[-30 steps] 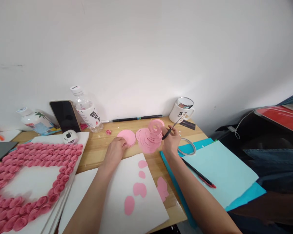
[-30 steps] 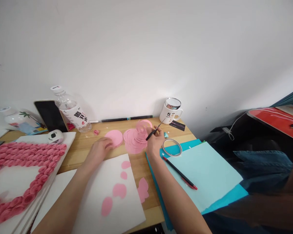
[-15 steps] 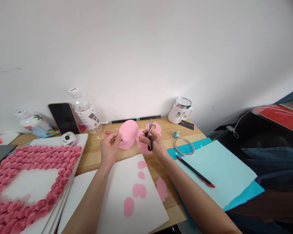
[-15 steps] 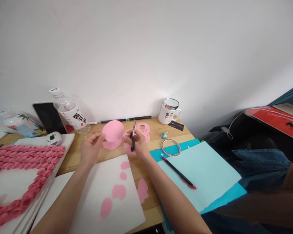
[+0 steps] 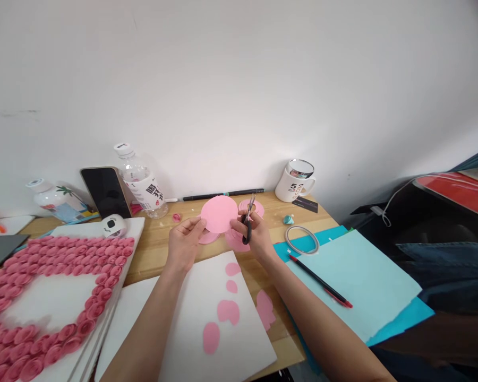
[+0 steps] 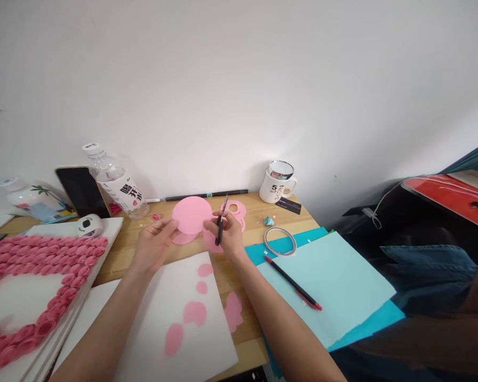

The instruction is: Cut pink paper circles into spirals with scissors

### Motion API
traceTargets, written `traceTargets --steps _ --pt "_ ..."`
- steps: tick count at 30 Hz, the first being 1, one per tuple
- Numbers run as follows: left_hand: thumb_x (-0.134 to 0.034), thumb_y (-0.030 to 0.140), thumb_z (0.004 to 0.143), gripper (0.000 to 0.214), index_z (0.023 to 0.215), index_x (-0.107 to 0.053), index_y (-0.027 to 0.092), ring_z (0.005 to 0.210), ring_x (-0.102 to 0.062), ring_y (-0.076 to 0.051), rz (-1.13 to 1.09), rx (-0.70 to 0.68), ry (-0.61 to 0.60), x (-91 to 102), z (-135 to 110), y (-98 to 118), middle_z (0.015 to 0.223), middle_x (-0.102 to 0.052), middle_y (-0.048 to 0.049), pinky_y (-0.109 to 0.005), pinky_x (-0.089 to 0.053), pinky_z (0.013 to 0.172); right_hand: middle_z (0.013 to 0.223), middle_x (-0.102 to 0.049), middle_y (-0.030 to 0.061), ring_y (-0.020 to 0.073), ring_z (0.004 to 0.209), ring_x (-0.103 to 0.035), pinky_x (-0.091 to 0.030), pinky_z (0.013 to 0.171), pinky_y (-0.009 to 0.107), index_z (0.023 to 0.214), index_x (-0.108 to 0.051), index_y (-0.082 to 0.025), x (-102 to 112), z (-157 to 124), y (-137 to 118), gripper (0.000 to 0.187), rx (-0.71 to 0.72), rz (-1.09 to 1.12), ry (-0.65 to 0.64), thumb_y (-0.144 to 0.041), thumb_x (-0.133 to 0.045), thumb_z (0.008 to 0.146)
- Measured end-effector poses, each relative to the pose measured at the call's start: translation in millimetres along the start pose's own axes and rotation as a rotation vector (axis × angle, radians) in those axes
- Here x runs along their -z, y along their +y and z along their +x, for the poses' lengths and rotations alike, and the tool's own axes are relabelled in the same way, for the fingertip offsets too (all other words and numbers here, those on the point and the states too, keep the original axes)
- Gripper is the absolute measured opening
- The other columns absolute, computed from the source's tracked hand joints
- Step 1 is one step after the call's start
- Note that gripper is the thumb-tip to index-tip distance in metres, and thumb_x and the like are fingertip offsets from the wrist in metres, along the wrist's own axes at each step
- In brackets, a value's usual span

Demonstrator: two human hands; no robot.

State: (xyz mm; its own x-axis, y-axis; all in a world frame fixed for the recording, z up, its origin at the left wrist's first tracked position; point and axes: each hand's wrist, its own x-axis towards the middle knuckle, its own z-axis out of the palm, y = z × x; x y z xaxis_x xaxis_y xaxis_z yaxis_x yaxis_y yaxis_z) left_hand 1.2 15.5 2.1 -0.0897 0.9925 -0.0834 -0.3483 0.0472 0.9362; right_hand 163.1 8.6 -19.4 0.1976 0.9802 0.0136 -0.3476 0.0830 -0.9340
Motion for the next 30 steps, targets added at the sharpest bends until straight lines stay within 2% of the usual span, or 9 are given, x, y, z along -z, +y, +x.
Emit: traceTargets --steps 5,9,12,15,17,19,22,26,30 --pt "-0.078 0.032 0.058 0.024 0.066 -0.068 0.012 0.059 -0.060 -0.011 0.191 0.077 -0.147 3.9 0 -3 0.065 -0.068 -0.0030 -0.025 -0.051 0.061 0.057 -0.051 -0.0071 0.0079 0.050 -0.045 -0.037 0.048 0.021 0.078 -0.057 -0.020 -1 -1 -1 0.032 0.062 -0.021 -0.047 -0.025 -0.080 0.056" --pt "-0.074 0.034 0.063 0.024 0.060 -0.067 0.012 0.045 -0.053 -0.009 0.344 0.095 -0.252 3.4 -4 -1 0.052 -0.062 -0.0017 -0.023 -0.046 0.048 0.057 -0.050 -0.0078 0.0070 0.048 -0.042 -0.035 0.047 0.020 0.078 -0.057 -0.020 -3 -4 -4 0.033 0.091 -0.049 -0.074 -0.026 -0.080 0.056" --pt "-0.075 0.034 0.061 0.024 0.058 -0.066 0.012 0.046 -0.056 -0.011 0.296 0.034 -0.166 0.0 -6 3 0.052 -0.063 -0.0030 -0.025 -0.049 0.050 0.061 -0.053 -0.0067 0.0076 0.051 -0.047 -0.039 0.050 0.020 0.081 -0.057 -0.020 -6 -9 -7 0.035 0.061 -0.033 -0.194 -0.026 -0.081 0.056" --pt "-0.076 0.035 0.058 0.026 0.065 -0.067 0.012 0.050 -0.061 -0.015 0.137 -0.029 -0.025 -2.0 -5 7 0.057 -0.067 -0.0048 -0.029 -0.052 0.053 0.076 -0.062 -0.0009 0.0129 0.067 -0.058 -0.047 0.065 0.026 0.093 -0.057 -0.022 -12 -18 -8 0.040 0.026 -0.013 -0.372 -0.030 -0.079 0.060" --pt "-0.077 0.034 0.055 0.027 0.066 -0.067 0.012 0.052 -0.061 -0.016 0.056 -0.053 0.012 -2.2 -5 10 0.059 -0.067 -0.0047 -0.029 -0.052 0.053 0.079 -0.063 0.0010 0.0157 0.073 -0.060 -0.047 0.068 0.028 0.096 -0.055 -0.023 -16 -24 -7 0.042 0.024 -0.046 -0.490 -0.033 -0.078 0.063" --pt "-0.078 0.033 0.055 0.026 0.065 -0.066 0.013 0.052 -0.061 -0.015 0.031 -0.064 0.011 -2.2 -5 12 0.059 -0.067 -0.0043 -0.027 -0.050 0.051 0.079 -0.063 0.0016 0.0167 0.075 -0.060 -0.047 0.071 0.030 0.097 -0.054 -0.023 -19 -29 -4 0.042 0.037 -0.091 -0.550 -0.035 -0.077 0.064" --pt "-0.076 0.033 0.058 0.023 0.063 -0.066 0.013 0.050 -0.058 -0.013 0.058 -0.059 -0.023 -2.3 -7 11 0.057 -0.066 -0.0035 -0.024 -0.046 0.047 0.082 -0.063 0.0021 0.0159 0.074 -0.058 -0.047 0.072 0.030 0.099 -0.054 -0.022 -20 -31 4 0.045 0.075 -0.154 -0.557 -0.036 -0.077 0.063" --pt "-0.074 0.031 0.061 0.020 0.063 -0.067 0.013 0.048 -0.058 -0.012 0.135 -0.077 -0.090 -1.5 -8 7 0.056 -0.066 -0.0028 -0.024 -0.047 0.050 0.084 -0.060 0.0020 0.0142 0.074 -0.055 -0.045 0.072 0.027 0.098 -0.055 -0.021 -18 -29 11 0.041 0.094 -0.159 -0.524 -0.037 -0.075 0.067" --pt "-0.073 0.031 0.062 0.019 0.060 -0.067 0.014 0.049 -0.060 -0.014 0.238 -0.080 -0.091 -1.8 -9 5 0.054 -0.066 -0.0035 -0.026 -0.049 0.053 0.080 -0.057 0.0000 0.0134 0.071 -0.053 -0.044 0.069 0.025 0.094 -0.056 -0.021 -18 -27 12 0.040 0.088 -0.129 -0.470 -0.039 -0.076 0.064"
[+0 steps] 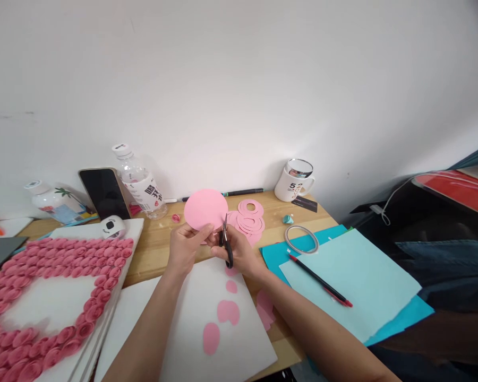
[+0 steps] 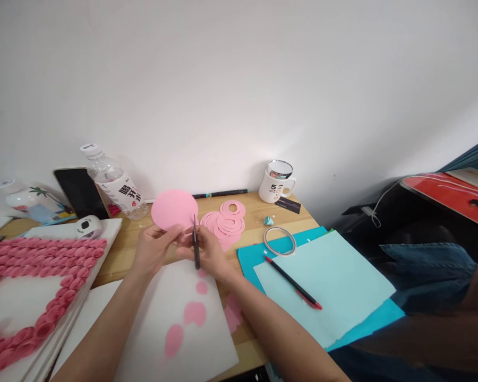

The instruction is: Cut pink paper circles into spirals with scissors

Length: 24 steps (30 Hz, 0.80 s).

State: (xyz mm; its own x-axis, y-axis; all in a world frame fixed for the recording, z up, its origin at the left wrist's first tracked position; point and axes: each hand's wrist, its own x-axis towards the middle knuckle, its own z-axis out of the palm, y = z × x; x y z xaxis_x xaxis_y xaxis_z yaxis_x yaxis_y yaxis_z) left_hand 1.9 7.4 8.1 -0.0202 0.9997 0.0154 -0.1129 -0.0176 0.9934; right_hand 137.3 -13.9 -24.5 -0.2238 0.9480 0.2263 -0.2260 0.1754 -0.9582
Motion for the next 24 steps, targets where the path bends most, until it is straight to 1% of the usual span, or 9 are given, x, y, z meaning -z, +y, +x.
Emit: traceTargets --steps 3,8,16,20,24 --pt "-0.073 0.031 0.062 0.018 0.056 -0.067 0.014 0.048 -0.060 -0.015 0.043 0.014 0.008 -1.7 -1.2 1.8 0.052 -0.066 -0.0035 -0.026 -0.049 0.052 0.076 -0.054 -0.0010 0.0127 0.067 -0.050 -0.043 0.066 0.025 0.091 -0.056 -0.021 0.3 -0.1 -1.3 0.041 -0.012 0.000 0.015 -0.041 -0.078 0.062" --pt "-0.072 0.028 0.062 0.018 0.054 -0.066 0.014 0.047 -0.060 -0.014 0.052 0.003 0.002 -2.1 -1.5 1.9 0.050 -0.065 -0.0023 -0.025 -0.049 0.051 0.075 -0.053 -0.0003 0.0132 0.066 -0.048 -0.041 0.062 0.024 0.089 -0.056 -0.020 0.6 -0.4 -2.4 0.039 -0.019 -0.017 0.022 -0.042 -0.075 0.064" --pt "-0.073 0.029 0.062 0.019 0.053 -0.065 0.014 0.046 -0.058 -0.013 0.047 0.024 0.011 -2.2 -0.7 0.7 0.048 -0.063 -0.0015 -0.023 -0.047 0.049 0.070 -0.050 -0.0030 0.0108 0.062 -0.045 -0.037 0.059 0.022 0.086 -0.056 -0.020 -1.6 0.4 -2.7 0.032 -0.013 0.023 0.040 -0.036 -0.075 0.066" --pt "-0.073 0.030 0.063 0.021 0.052 -0.065 0.014 0.043 -0.056 -0.012 0.055 0.028 -0.007 -2.1 -0.5 0.3 0.046 -0.061 -0.0013 -0.024 -0.046 0.048 0.072 -0.052 -0.0021 0.0109 0.064 -0.046 -0.036 0.059 0.022 0.084 -0.055 -0.019 -1.8 -0.1 -2.8 0.029 -0.031 0.052 0.034 -0.036 -0.074 0.068" --pt "-0.072 0.031 0.064 0.020 0.055 -0.066 0.013 0.044 -0.055 -0.013 0.054 0.021 -0.023 -0.4 0.8 -2.5 0.047 -0.062 -0.0018 -0.025 -0.047 0.049 0.074 -0.055 -0.0004 0.0110 0.063 -0.044 -0.036 0.058 0.022 0.084 -0.054 -0.020 -2.3 0.0 -2.6 0.030 -0.054 0.059 0.039 -0.040 -0.071 0.070"
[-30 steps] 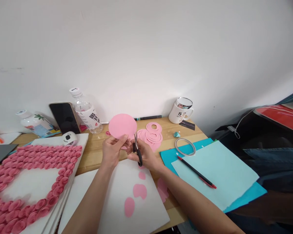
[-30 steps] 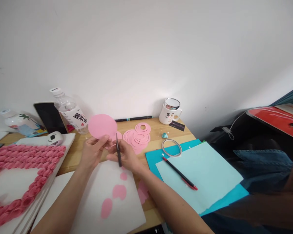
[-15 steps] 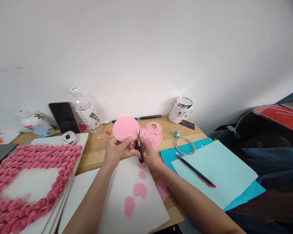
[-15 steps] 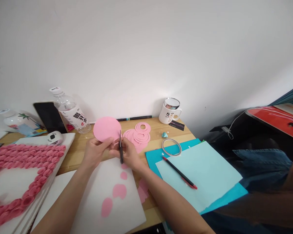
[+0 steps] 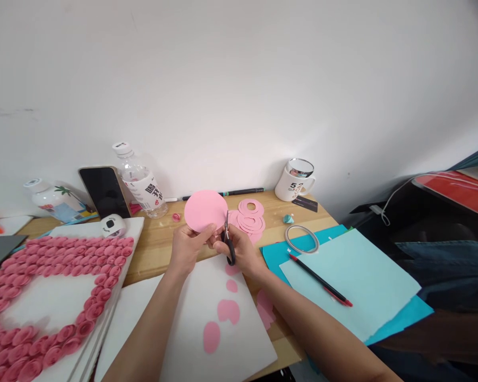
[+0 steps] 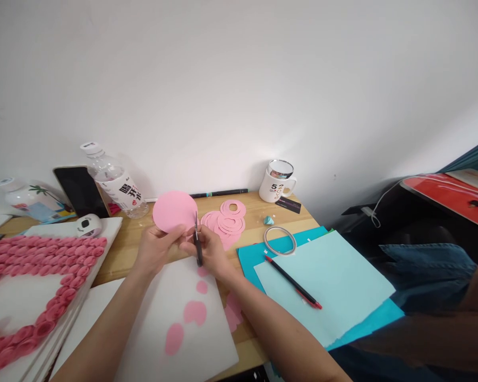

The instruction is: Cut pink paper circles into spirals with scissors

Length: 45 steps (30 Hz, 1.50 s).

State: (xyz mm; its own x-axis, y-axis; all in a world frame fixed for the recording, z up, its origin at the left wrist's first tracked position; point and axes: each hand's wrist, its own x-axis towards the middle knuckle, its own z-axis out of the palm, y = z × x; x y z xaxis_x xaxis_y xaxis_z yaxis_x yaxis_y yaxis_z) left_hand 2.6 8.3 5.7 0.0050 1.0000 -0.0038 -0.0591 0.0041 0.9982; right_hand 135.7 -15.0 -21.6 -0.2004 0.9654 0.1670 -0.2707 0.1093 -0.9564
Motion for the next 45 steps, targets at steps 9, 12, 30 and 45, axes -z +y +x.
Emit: traceTargets --steps 9,12,30,45 --pt "-0.073 0.030 0.064 0.021 0.056 -0.067 0.012 0.045 -0.056 -0.014 -0.040 0.029 -0.020 -0.9 -2.8 2.1 0.047 -0.061 -0.0028 -0.027 -0.046 0.049 0.068 -0.054 -0.0017 0.0096 0.056 -0.043 -0.036 0.055 0.023 0.080 -0.051 -0.019 -0.3 1.2 5.2 0.035 -0.008 0.002 0.022 -0.042 -0.074 0.066" --pt "-0.073 0.030 0.064 0.021 0.055 -0.066 0.012 0.045 -0.055 -0.013 -0.026 0.023 -0.018 -0.1 -2.9 2.5 0.049 -0.062 -0.0028 -0.026 -0.045 0.048 0.068 -0.055 -0.0015 0.0098 0.057 -0.044 -0.036 0.055 0.023 0.080 -0.051 -0.019 -0.3 1.4 5.8 0.035 -0.005 -0.016 0.034 -0.042 -0.073 0.067" --pt "-0.072 0.025 0.065 0.019 0.055 -0.063 0.012 0.043 -0.047 -0.008 -0.054 0.027 -0.051 -0.7 -1.9 4.0 0.050 -0.060 -0.0012 -0.024 -0.039 0.044 0.067 -0.055 -0.0008 0.0117 0.060 -0.046 -0.033 0.054 0.023 0.084 -0.049 -0.019 -0.7 0.0 -0.8 0.037 0.014 -0.042 0.038 -0.045 -0.070 0.069" --pt "-0.069 0.029 0.067 0.022 0.054 -0.059 0.014 0.044 -0.049 -0.009 -0.097 0.008 -0.088 0.8 -2.3 6.4 0.049 -0.058 0.0002 -0.026 -0.042 0.048 0.056 -0.048 -0.0052 0.0080 0.047 -0.040 -0.031 0.046 0.021 0.075 -0.049 -0.019 -1.6 -1.7 -0.5 0.030 -0.038 -0.077 0.061 -0.042 -0.069 0.069"
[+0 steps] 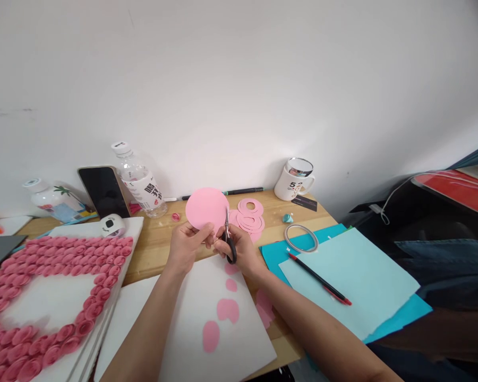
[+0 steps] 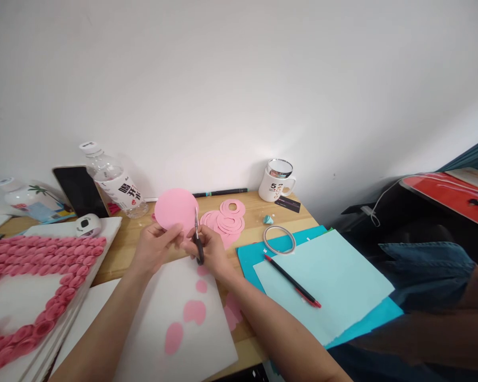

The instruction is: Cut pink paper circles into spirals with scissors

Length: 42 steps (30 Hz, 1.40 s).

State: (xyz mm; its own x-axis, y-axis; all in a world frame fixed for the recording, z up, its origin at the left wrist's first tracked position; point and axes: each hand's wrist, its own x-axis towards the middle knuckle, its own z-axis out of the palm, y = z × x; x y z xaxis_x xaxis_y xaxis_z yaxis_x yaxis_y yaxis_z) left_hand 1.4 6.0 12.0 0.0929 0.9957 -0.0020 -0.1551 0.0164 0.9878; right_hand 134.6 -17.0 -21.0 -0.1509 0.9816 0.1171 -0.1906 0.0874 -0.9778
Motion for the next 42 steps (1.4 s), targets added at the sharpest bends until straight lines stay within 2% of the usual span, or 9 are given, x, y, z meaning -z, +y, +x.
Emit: traceTargets --steps 4,14,28,37,42 --pt "-0.069 0.032 0.068 0.023 0.056 -0.060 0.015 0.044 -0.050 -0.010 -0.002 -0.015 -0.012 1.2 0 0 0.050 -0.059 -0.0005 -0.027 -0.042 0.048 0.056 -0.049 -0.0049 0.0083 0.048 -0.041 -0.032 0.047 0.022 0.075 -0.049 -0.019 0 0 3 0.032 -0.004 0.002 0.000 -0.043 -0.070 0.069" --pt "-0.069 0.027 0.067 0.020 0.053 -0.060 0.015 0.041 -0.047 -0.009 0.088 -0.008 -0.034 1.8 -1 5 0.046 -0.057 0.0006 -0.025 -0.040 0.048 0.069 -0.053 -0.0006 0.0127 0.062 -0.044 -0.035 0.055 0.024 0.082 -0.048 -0.020 5 3 -6 0.044 0.055 -0.004 0.026 -0.049 -0.074 0.063" --pt "-0.069 0.026 0.068 0.020 0.055 -0.058 0.015 0.042 -0.045 -0.008 0.045 -0.011 -0.036 1.8 0 5 0.048 -0.057 0.0012 -0.025 -0.039 0.048 0.061 -0.047 -0.0044 0.0085 0.052 -0.036 -0.028 0.049 0.022 0.080 -0.051 -0.019 4 1 -7 0.038 0.038 -0.005 0.040 -0.046 -0.072 0.065" --pt "-0.070 0.030 0.064 0.023 0.054 -0.055 0.016 0.042 -0.045 -0.008 0.049 -0.013 -0.018 1.2 0 7 0.046 -0.054 0.0012 -0.024 -0.039 0.045 0.053 -0.046 -0.0064 0.0080 0.048 -0.041 -0.032 0.047 0.022 0.083 -0.051 -0.019 2 0 -8 0.031 -0.006 0.026 0.038 -0.041 -0.068 0.068" --pt "-0.070 0.029 0.066 0.023 0.055 -0.054 0.015 0.041 -0.044 -0.007 0.029 -0.023 -0.008 3.4 1 5 0.046 -0.053 0.0020 -0.023 -0.039 0.045 0.050 -0.046 -0.0073 0.0086 0.046 -0.043 -0.034 0.048 0.022 0.081 -0.051 -0.019 1 -1 -10 0.029 -0.031 0.038 0.038 -0.037 -0.070 0.067"
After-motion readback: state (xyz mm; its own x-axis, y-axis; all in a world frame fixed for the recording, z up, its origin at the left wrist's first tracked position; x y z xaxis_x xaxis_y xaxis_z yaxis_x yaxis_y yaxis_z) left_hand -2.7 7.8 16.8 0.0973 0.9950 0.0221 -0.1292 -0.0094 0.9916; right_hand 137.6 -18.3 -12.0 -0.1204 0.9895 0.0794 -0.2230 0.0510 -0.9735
